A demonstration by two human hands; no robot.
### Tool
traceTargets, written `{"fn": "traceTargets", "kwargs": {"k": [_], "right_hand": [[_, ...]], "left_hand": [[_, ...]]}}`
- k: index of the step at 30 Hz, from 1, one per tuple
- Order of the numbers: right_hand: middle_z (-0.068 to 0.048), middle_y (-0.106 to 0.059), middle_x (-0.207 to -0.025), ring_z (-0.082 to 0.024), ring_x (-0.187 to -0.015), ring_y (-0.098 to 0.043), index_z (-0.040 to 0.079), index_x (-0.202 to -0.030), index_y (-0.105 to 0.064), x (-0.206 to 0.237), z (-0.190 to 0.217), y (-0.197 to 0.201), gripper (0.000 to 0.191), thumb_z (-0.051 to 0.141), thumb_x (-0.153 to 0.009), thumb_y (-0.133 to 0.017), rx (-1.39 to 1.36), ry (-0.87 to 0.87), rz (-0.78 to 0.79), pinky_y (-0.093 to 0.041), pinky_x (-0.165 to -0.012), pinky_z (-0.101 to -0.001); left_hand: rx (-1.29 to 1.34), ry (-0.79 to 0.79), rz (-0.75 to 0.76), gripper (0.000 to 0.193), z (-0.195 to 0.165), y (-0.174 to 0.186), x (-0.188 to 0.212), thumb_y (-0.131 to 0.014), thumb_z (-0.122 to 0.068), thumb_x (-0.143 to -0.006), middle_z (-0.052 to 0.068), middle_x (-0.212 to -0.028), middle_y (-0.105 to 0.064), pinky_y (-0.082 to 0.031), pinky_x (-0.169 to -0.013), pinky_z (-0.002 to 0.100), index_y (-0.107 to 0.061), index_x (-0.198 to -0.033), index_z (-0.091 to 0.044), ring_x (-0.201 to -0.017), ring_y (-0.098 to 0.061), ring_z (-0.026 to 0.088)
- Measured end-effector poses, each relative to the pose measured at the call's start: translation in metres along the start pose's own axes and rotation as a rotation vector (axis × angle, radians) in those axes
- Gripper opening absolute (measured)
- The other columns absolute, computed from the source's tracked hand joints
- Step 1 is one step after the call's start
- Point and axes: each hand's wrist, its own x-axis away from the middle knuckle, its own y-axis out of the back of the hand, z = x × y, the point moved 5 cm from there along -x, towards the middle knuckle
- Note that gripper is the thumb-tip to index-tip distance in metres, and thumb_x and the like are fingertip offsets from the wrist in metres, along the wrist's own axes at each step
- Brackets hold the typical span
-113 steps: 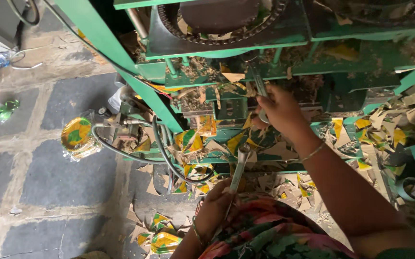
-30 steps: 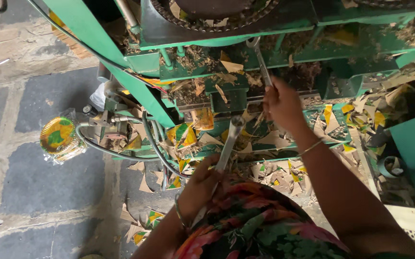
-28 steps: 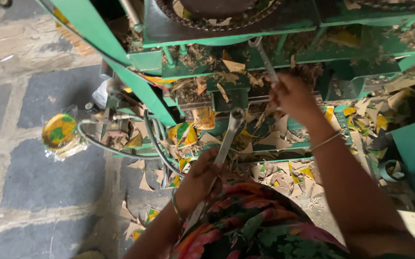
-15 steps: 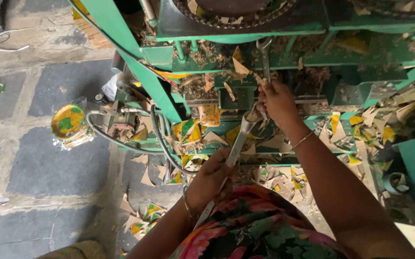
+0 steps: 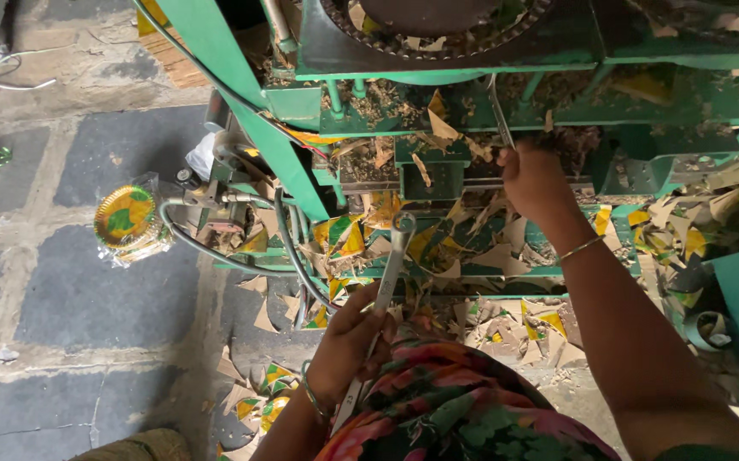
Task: The person uses two wrenches to tighten bolts on a green industrial machine. They repeatedly adjust the wrenches and apply force to secure the bolts on the machine's frame.
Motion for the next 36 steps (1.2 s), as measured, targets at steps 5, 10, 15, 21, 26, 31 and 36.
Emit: {"fn": "traceTargets", "kwargs": {"k": [5,10,15,21,26,31,36], "right_hand": [[-0.025,-0.073,-0.094,-0.043,-0.083,-0.070,-0.002,-0.104,-0.063,0.001,0.000,-0.006,0.019,0.015,-0.109,-0.057,0.336,0.191,-0.180,-0.057,-0.071,-0.0522],[-0.017,-0.070,-0.086,-0.034,-0.064,-0.071,-0.001,-0.116,-0.057,0.028,0.008,-0.006,0.025,0.021,-0.108,-0.047,0.129,-0.114,0.026,-0.058,-0.058,-0.0448],[-0.016,-0.065,-0.070,-0.024,-0.057,-0.066,0.001,-0.113,-0.060,0.039,0.033,0.023,0.032,0.027,-0.111,-0.041,-0.104,-0.259,0.253,-0.056,-0.055,-0.0392],[-0.013,-0.064,-0.076,-0.024,-0.061,-0.068,-0.001,-0.110,-0.062,0.002,0.051,0.046,0.034,0.026,-0.109,-0.041,-0.125,-0.373,0.386,-0.060,-0.058,-0.0423],[-0.010,-0.056,-0.079,-0.022,-0.065,-0.064,-0.002,-0.110,-0.058,-0.011,0.065,0.029,0.029,0.024,-0.110,-0.047,-0.339,-0.425,0.362,-0.063,-0.060,-0.0424],[-0.014,-0.062,-0.083,-0.024,-0.067,-0.071,-0.002,-0.117,-0.053,0.006,0.067,-0.007,0.018,0.006,-0.102,-0.048,-0.114,-0.359,0.245,-0.063,-0.060,-0.0395],[-0.017,-0.064,-0.086,-0.025,-0.067,-0.072,-0.004,-0.121,-0.048,0.007,0.065,-0.025,0.026,0.003,-0.097,-0.054,-0.030,-0.270,0.204,-0.060,-0.058,-0.0384]], "left_hand": [[-0.015,-0.008,0.117,0.044,0.004,-0.013,-0.010,-0.046,-0.013,-0.105,0.004,-0.083,-0.064,-0.032,-0.035,0.023,-0.046,-0.148,-0.009,-0.041,-0.044,0.008],[-0.079,-0.016,0.117,0.044,-0.005,-0.015,-0.016,-0.046,-0.015,-0.104,0.005,-0.079,-0.065,-0.034,-0.034,0.024,-0.044,-0.149,-0.010,-0.039,-0.046,0.009],[-0.126,-0.018,0.122,0.048,-0.008,-0.011,-0.023,-0.045,-0.015,-0.104,0.004,-0.076,-0.061,-0.034,-0.034,0.025,-0.043,-0.152,-0.012,-0.040,-0.047,0.010],[-0.055,-0.024,0.178,0.045,0.002,-0.012,-0.032,-0.046,-0.017,-0.107,0.004,-0.077,-0.061,-0.035,-0.036,0.025,-0.043,-0.152,-0.011,-0.043,-0.046,0.010],[-0.044,-0.042,0.212,0.044,0.002,-0.008,-0.041,-0.045,-0.017,-0.107,0.004,-0.078,-0.063,-0.035,-0.035,0.024,-0.044,-0.150,-0.008,-0.042,-0.045,0.010],[-0.051,-0.014,0.168,0.045,-0.001,-0.001,-0.043,-0.045,-0.017,-0.106,0.003,-0.076,-0.063,-0.036,-0.036,0.024,-0.042,-0.151,-0.012,-0.042,-0.045,0.010],[-0.068,-0.047,0.164,0.043,-0.011,0.012,-0.041,-0.046,-0.016,-0.108,0.002,-0.076,-0.061,-0.036,-0.036,0.024,-0.046,-0.149,-0.005,-0.043,-0.046,0.009]]}}
